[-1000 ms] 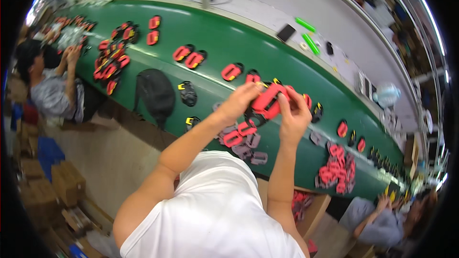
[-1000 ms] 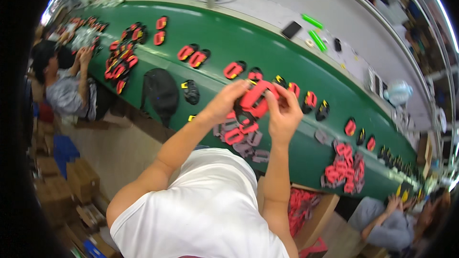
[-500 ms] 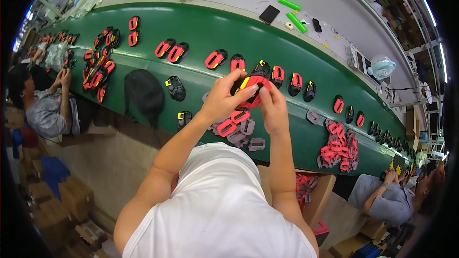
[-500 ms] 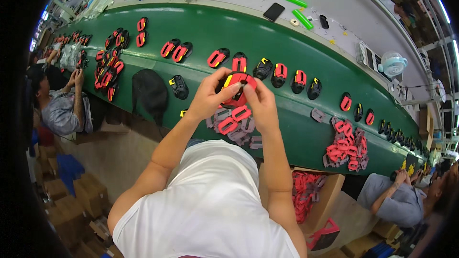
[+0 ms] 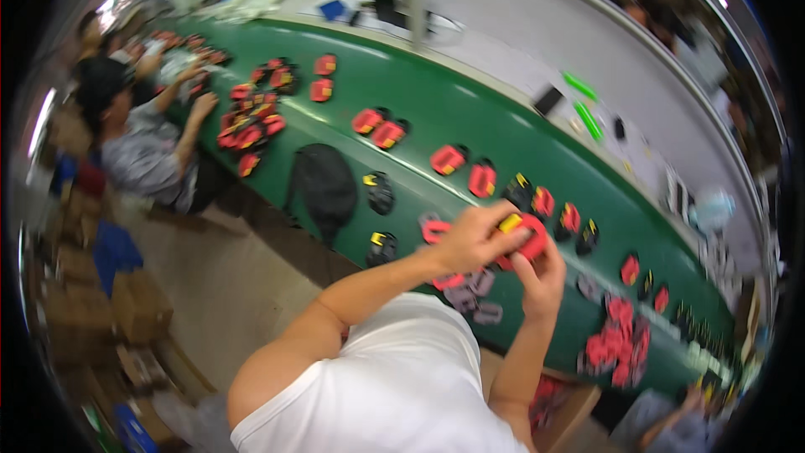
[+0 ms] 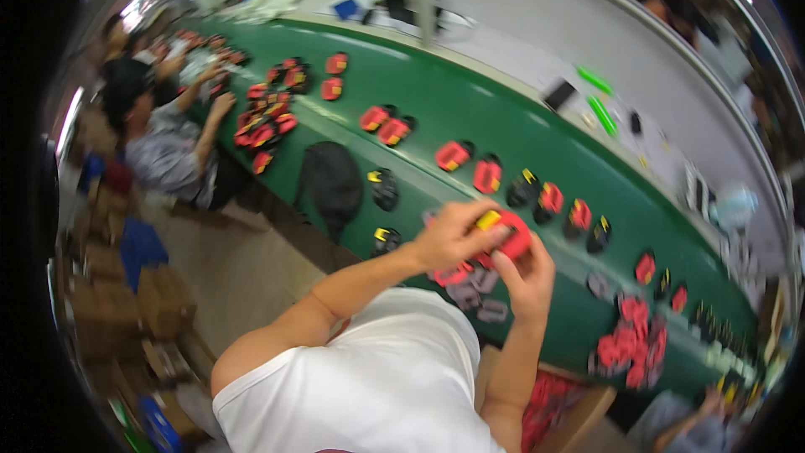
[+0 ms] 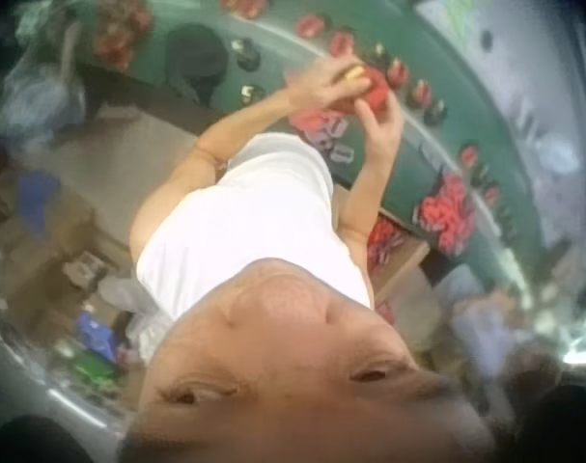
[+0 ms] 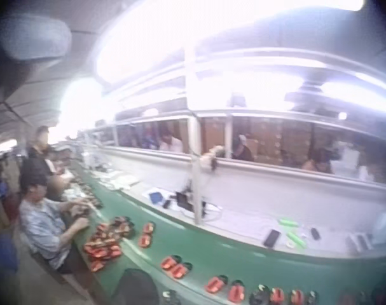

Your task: The person assembles small red and black electronic components by hand on a factory production line, fitting them into housing parts and red casings.

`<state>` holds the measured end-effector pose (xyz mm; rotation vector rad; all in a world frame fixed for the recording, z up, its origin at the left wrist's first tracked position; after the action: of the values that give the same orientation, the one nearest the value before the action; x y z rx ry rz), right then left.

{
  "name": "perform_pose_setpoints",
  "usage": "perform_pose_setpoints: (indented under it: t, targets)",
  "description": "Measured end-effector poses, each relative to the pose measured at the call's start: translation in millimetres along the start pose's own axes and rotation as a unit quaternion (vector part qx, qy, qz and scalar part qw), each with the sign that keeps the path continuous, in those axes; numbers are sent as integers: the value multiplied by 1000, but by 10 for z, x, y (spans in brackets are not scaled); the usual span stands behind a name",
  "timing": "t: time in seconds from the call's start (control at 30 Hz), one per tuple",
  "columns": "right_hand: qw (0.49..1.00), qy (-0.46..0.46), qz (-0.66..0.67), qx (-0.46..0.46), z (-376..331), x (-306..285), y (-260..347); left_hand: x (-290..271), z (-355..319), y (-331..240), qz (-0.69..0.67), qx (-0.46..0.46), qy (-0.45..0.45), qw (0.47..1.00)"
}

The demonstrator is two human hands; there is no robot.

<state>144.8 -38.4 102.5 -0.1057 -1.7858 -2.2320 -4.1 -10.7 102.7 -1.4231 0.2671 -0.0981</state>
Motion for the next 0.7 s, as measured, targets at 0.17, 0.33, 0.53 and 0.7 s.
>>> perform_pose_setpoints:
  t: [0.17, 0.33, 0.53, 0.7]
  targets:
    - [999, -25, -17, -22, -386, 453, 270, -235, -568, -475, 58, 84, -49, 994]
    - [935, 110, -293, -165, -398, 282, 457, -138, -516, -286, -153, -10, 102, 983]
    - [766, 186, -513, -339, -399, 494, 807, -170, -504, -407, -285, -237, 149, 917]
    - [928, 30, -299, -223, -417, 387, 609, -75, -452, -153, -284, -172, 28, 943]
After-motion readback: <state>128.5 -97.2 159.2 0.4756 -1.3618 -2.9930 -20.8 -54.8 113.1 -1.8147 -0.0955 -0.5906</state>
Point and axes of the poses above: each hand's wrist, its own z-axis towards the middle knuckle, its own x-axis out of the palm, y = z × x, the point moved 2 cm from there along z, towards the middle knuckle, and after that the axes turned 10 degrees about -x, right-handed, at the moved point
